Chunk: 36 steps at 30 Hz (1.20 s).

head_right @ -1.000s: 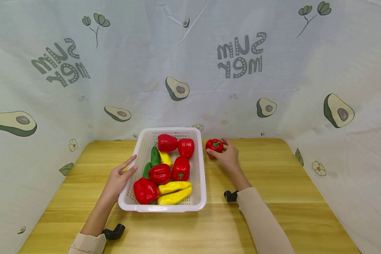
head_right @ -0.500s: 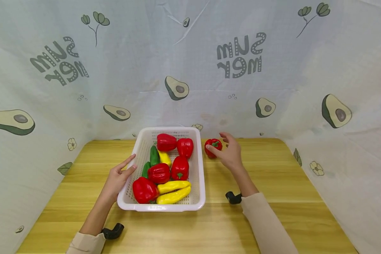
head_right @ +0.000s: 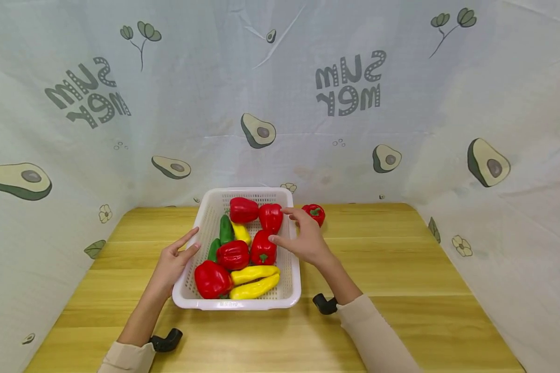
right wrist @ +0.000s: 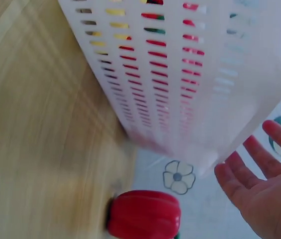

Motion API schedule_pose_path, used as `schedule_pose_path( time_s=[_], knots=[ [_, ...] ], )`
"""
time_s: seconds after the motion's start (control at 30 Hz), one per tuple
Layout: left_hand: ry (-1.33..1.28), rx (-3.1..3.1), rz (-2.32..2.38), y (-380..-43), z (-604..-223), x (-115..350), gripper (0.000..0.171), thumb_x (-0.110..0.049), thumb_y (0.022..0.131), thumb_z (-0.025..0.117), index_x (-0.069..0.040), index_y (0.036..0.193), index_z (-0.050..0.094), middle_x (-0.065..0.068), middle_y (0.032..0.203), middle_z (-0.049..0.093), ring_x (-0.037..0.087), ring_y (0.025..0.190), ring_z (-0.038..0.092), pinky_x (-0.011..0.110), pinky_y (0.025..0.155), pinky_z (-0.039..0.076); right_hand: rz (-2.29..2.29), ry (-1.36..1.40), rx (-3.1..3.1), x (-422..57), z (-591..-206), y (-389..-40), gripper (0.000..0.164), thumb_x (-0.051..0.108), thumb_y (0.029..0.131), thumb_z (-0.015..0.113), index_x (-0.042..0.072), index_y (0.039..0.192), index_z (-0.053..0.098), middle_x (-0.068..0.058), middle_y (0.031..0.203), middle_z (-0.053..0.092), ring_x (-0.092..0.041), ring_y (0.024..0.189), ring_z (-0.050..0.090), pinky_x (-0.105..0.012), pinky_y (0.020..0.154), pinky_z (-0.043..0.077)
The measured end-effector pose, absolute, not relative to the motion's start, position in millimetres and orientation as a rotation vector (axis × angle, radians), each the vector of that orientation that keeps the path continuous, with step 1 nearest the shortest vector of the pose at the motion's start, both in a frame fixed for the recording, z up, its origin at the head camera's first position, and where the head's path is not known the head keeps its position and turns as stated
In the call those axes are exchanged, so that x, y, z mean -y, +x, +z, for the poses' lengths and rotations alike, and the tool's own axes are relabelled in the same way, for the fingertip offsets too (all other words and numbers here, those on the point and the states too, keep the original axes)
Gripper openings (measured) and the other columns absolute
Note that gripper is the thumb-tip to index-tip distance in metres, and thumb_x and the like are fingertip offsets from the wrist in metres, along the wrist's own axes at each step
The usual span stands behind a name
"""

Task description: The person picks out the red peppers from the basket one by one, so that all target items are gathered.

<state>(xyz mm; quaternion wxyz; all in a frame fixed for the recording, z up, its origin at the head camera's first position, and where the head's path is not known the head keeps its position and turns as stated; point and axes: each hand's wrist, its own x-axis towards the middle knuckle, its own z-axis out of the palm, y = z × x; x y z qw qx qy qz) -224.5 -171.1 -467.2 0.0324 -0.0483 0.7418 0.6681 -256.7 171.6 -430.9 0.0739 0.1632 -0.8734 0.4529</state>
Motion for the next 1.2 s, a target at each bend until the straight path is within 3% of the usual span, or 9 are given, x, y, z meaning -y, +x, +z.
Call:
schedule_pose_path(
  time_s=[0.3,0.53,0.97,1.2],
  knots=[
    [-0.150,-2.311,2.034,-225,-468,172,0.051,-0.031,0.102,0.066,-0.032,0.151,0.054,0.024,0.128,0.070,0.032,0.105,0.075,0.043,0.080,0.066,1.323,0.570,2.687,-147,-422,-252,0.075,0.033,0.081,0.087,0.009,0.144,0.054,-0.016,0.147,0.057,-0.041,0.132,0.054,-0.061,0.110,0.049],
    [-0.146,-2.312,2.035,-225,-470,172,0.051,-0.031,0.102,0.066,-0.032,0.151,0.054,0.023,0.129,0.070,0.032,0.106,0.075,0.043,0.080,0.066,1.361,0.762,2.739,-126,-422,-248,0.071,0.032,0.081,0.087,0.014,0.142,0.056,-0.008,0.147,0.057,-0.037,0.135,0.052,-0.060,0.108,0.051],
    [-0.153,-2.327,2.023,-227,-469,173,0.052,-0.032,0.102,0.066,-0.032,0.152,0.053,0.023,0.129,0.070,0.033,0.106,0.075,0.044,0.081,0.065,1.432,1.170,2.743,-90,-425,-236,0.072,0.035,0.083,0.085,0.018,0.145,0.053,-0.008,0.146,0.059,-0.030,0.128,0.059,-0.052,0.104,0.056],
    [-0.160,-2.328,2.031,-227,-472,172,0.051,-0.031,0.101,0.067,-0.033,0.151,0.054,0.023,0.124,0.072,0.026,0.100,0.076,0.039,0.080,0.066,1.404,1.344,2.810,-79,-429,-233,0.074,0.035,0.084,0.083,0.023,0.148,0.050,-0.004,0.147,0.058,-0.022,0.128,0.061,-0.042,0.104,0.058]
  ],
)
